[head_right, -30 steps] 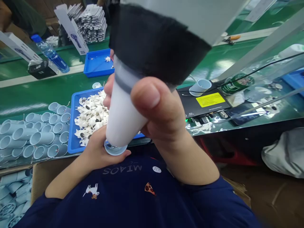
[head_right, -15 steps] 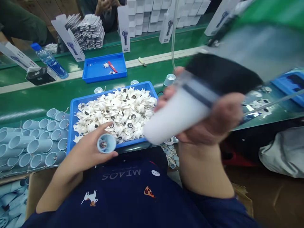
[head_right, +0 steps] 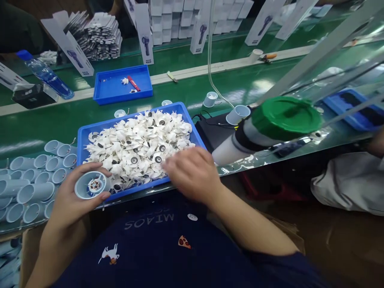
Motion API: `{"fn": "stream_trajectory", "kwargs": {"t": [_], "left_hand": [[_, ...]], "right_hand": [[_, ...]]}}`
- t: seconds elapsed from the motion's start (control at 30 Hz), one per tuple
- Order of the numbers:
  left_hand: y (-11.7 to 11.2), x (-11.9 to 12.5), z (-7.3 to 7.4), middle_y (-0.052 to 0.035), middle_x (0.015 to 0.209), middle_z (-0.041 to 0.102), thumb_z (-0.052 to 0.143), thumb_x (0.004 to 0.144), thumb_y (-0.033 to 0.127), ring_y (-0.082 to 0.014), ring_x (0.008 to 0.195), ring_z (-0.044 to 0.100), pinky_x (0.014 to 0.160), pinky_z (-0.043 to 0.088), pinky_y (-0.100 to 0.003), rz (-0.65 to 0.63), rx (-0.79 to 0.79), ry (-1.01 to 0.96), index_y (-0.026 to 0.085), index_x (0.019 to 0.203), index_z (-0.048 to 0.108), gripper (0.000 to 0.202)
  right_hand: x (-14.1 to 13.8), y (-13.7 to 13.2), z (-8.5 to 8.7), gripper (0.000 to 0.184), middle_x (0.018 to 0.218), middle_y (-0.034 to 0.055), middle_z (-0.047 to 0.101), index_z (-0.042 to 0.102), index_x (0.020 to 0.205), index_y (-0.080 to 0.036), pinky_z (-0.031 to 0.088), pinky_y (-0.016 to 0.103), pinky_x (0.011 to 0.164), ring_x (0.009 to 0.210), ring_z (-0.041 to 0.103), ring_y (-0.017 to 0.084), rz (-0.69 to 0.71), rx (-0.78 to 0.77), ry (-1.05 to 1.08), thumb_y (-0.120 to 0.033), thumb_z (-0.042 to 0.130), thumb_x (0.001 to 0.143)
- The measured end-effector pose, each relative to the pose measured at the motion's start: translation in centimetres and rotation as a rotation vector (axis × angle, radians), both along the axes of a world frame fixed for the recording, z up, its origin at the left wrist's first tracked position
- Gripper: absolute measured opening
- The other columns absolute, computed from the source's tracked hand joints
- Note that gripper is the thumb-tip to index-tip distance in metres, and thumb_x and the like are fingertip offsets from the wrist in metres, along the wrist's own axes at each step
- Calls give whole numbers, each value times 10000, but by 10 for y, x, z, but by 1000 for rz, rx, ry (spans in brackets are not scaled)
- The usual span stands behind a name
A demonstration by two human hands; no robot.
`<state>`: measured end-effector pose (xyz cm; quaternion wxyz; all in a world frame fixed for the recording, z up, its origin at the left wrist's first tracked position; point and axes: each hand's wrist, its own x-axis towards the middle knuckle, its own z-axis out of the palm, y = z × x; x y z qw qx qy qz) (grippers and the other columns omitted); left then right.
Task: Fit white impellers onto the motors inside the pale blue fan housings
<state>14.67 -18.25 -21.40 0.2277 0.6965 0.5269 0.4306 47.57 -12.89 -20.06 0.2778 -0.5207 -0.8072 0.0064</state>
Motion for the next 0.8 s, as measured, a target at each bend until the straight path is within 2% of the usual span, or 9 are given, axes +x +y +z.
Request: {"fn": "stream_trajectory", "kwargs": {"t": [0.07, 0.13, 0.3, 0.4, 0.5, 0.57, 0.8], "left_hand": [[-2, 4, 2, -37, 954, 770, 835, 734, 408, -262, 932, 745, 815, 607, -379, -7, 1, 15, 263, 1190, 608, 530], [-7, 2, 2, -42, 936, 771, 833, 728, 419, -270, 921, 747, 805, 609, -385, 15, -10, 12, 259, 1174, 614, 522], [-18, -14, -5, -48, 950, 768, 833, 727, 420, -280, 956, 740, 828, 601, -395, 89, -49, -13, 262, 1163, 623, 509], [-19, -18, -10, -47, 966, 768, 839, 723, 415, -280, 965, 739, 851, 600, -401, 87, -61, -32, 267, 1180, 619, 529], [-17, -16, -13, -53, 972, 770, 845, 712, 429, -289, 972, 738, 874, 598, -415, 68, -71, -45, 265, 1178, 623, 541], [-16, -16, -14, -60, 974, 769, 844, 713, 430, -294, 979, 738, 888, 594, -421, 54, -83, -49, 255, 1179, 622, 546], [-12, -11, -15, -42, 986, 761, 861, 702, 381, -282, 998, 729, 879, 585, -387, -8, -76, -77, 261, 1176, 612, 549]], "right_hand": [[-16, 17, -7, 239, 1187, 121, 679, 754, 1066, -261, 470, 554, 927, 1083, 586, 352, -37, 24, -182, -281, 591, 893], [-27, 28, -13, 226, 1199, 171, 666, 746, 1044, -173, 476, 526, 898, 1087, 570, 363, -60, 9, -264, -220, 591, 886], [-43, 26, -21, 339, 1330, 100, 635, 697, 1163, -210, 440, 488, 997, 1216, 555, 306, 106, 11, -241, -117, 491, 909], [-53, 30, -18, 364, 1261, 76, 676, 716, 1087, -221, 469, 428, 904, 1083, 623, 270, 192, -37, -250, -62, 455, 890], [-60, 38, -15, 300, 1181, 117, 687, 732, 1009, -198, 456, 396, 794, 950, 626, 272, 157, -40, -249, -105, 460, 925], [-61, 41, -14, 274, 1126, 144, 690, 732, 1007, -176, 440, 393, 774, 918, 618, 280, 139, -43, -236, -128, 472, 935], [-56, 49, -23, 250, 1111, 132, 704, 690, 1073, -183, 434, 458, 929, 1038, 626, 301, 167, -137, -28, -138, 510, 905]]}}
